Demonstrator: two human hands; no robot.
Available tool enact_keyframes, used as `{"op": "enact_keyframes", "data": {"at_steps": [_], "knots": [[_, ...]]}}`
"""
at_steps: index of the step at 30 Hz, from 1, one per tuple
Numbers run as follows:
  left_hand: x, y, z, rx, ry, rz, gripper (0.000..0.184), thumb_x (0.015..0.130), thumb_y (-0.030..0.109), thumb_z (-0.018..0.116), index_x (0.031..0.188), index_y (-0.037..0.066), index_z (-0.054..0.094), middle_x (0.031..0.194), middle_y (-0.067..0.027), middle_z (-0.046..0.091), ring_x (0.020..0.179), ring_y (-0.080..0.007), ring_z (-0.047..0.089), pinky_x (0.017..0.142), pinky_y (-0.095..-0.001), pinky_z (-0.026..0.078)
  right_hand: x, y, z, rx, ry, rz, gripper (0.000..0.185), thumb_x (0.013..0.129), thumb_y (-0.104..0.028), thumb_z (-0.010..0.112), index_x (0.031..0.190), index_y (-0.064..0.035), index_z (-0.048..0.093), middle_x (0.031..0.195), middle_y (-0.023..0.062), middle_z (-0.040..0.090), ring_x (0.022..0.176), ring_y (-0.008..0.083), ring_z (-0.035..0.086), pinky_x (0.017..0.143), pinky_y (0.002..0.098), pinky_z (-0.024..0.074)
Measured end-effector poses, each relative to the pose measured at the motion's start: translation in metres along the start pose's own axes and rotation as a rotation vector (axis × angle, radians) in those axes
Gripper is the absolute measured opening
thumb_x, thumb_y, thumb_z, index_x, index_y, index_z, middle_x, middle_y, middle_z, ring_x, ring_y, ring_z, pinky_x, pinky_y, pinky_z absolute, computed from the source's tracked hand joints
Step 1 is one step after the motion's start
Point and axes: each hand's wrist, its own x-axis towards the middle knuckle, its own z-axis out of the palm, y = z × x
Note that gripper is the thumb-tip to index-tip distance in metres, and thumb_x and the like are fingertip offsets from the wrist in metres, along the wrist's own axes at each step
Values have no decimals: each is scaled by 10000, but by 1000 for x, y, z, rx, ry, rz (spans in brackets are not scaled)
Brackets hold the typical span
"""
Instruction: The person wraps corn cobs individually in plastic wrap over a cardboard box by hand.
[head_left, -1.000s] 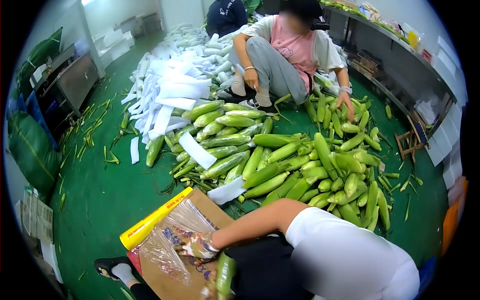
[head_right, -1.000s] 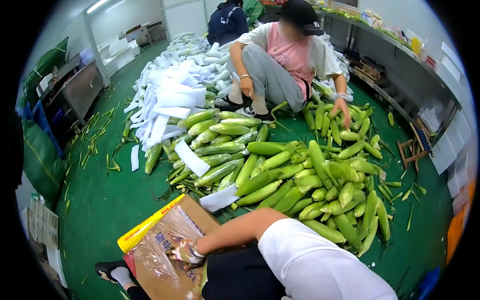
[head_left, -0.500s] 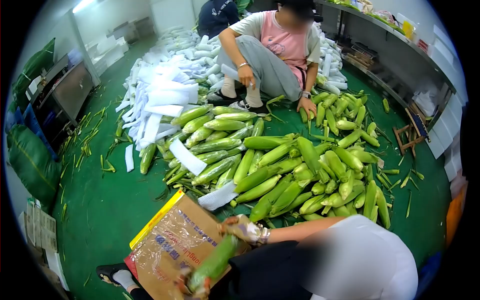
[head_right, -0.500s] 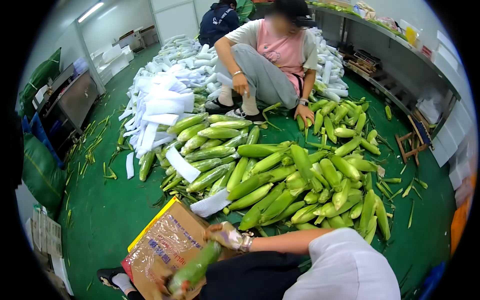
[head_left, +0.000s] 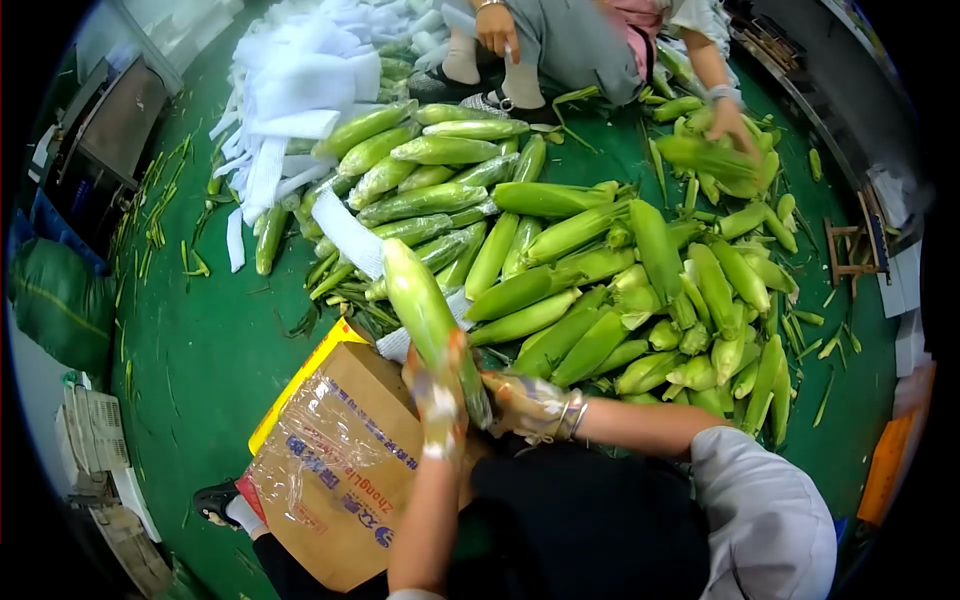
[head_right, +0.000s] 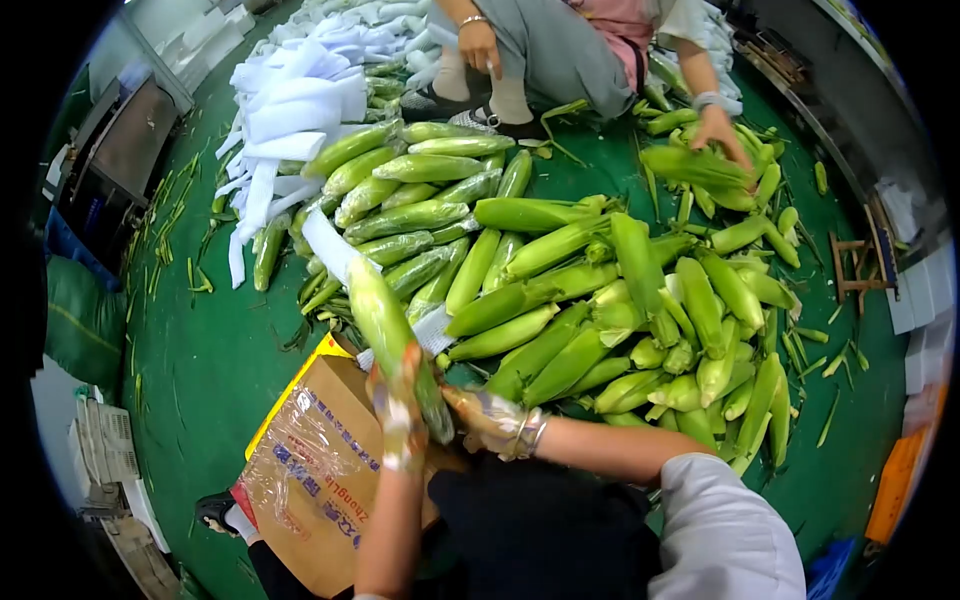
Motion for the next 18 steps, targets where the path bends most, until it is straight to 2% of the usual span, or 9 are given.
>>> {"op": "enact_keyframes", "data": {"at_steps": [1, 2, 4, 6, 8, 10, 12, 16, 18], "knots": [[29, 8, 9, 69, 73, -117, 276, 859, 161, 657, 1091, 47, 559, 852, -47, 636, 675, -145, 605, 553, -250, 491, 20, 24, -14, -100, 3, 118, 188, 910, -205, 533, 995, -46, 584, 933, 107, 605, 802, 221, 581, 723, 337, 490], [78, -14, 5, -68, 114, -76, 420, 773, 330, 745, 1036, 65, 552, 766, -51, 588, 595, -177, 571, 506, -297, 477, 35, 49, -37, -284, 304, 80, 256, 848, -196, 578, 1055, -47, 561, 963, 135, 591, 841, 266, 577, 750, 371, 489], [149, 17, 21, -13, -20, -96, 485, 749, 377, 756, 1066, 62, 566, 774, -59, 604, 653, -197, 586, 574, -353, 492, 62, 75, -96, -682, 686, 46, 403, 778, -167, 606, 1154, -54, 514, 1046, 169, 567, 946, 332, 557, 829, 436, 467], [214, 50, 48, 77, -32, -60, 449, 763, 366, 748, 1057, 65, 590, 826, -62, 625, 738, -193, 604, 622, -374, 494, 98, 78, -148, -1158, 570, 291, 494, 737, -179, 630, 1197, -67, 489, 1139, 180, 547, 1054, 335, 532, 899, 438, 442], [286, 53, 61, 36, -72, 129, 363, 813, 283, 710, 1078, 71, 583, 938, -61, 643, 788, -188, 609, 664, -347, 485, 135, 118, -190, -1223, 563, 254, 535, 714, -211, 647, 1207, -79, 486, 1154, 174, 568, 1070, 331, 550, 924, 425, 440], [264, 69, 68, 4, -157, 159, 391, 834, 238, 688, 1149, 44, 564, 965, -74, 638, 844, -197, 610, 712, -335, 487, 154, 126, -219, -1092, 252, 612, 535, 700, -231, 672, 1189, -98, 503, 1147, 159, 595, 1062, 326, 571, 937, 412, 440], [225, 67, 38, -202, -290, 203, 432, 853, 209, 669, 1210, 9, 530, 1021, -88, 630, 909, -192, 600, 778, -319, 484, 154, 137, -222, -1132, 316, 606, 484, 707, -221, 678, 1158, -127, 526, 1121, 146, 616, 1029, 328, 589, 925, 410, 445], [82, 100, -71, 592, -327, 115, 402, 851, 141, 677, 1178, -44, 533, 1074, -130, 622, 993, -180, 588, 823, -299, 497, 108, 111, -204, -1032, 431, 121, 683, 632, -260, 764, 1257, -168, 505, 1148, 79, 618, 1050, 329, 575, 987, 378, 393], [40, 75, -110, 147, -233, 1, 415, 887, 172, 615, 1229, -21, 482, 1125, -155, 584, 981, -194, 597, 838, -294, 519, 90, 34, -176, -785, 389, -135, 753, 643, -272, 782, 1294, -67, 463, 1158, 105, 613, 1031, 296, 585, 965, 369, 422]]}}
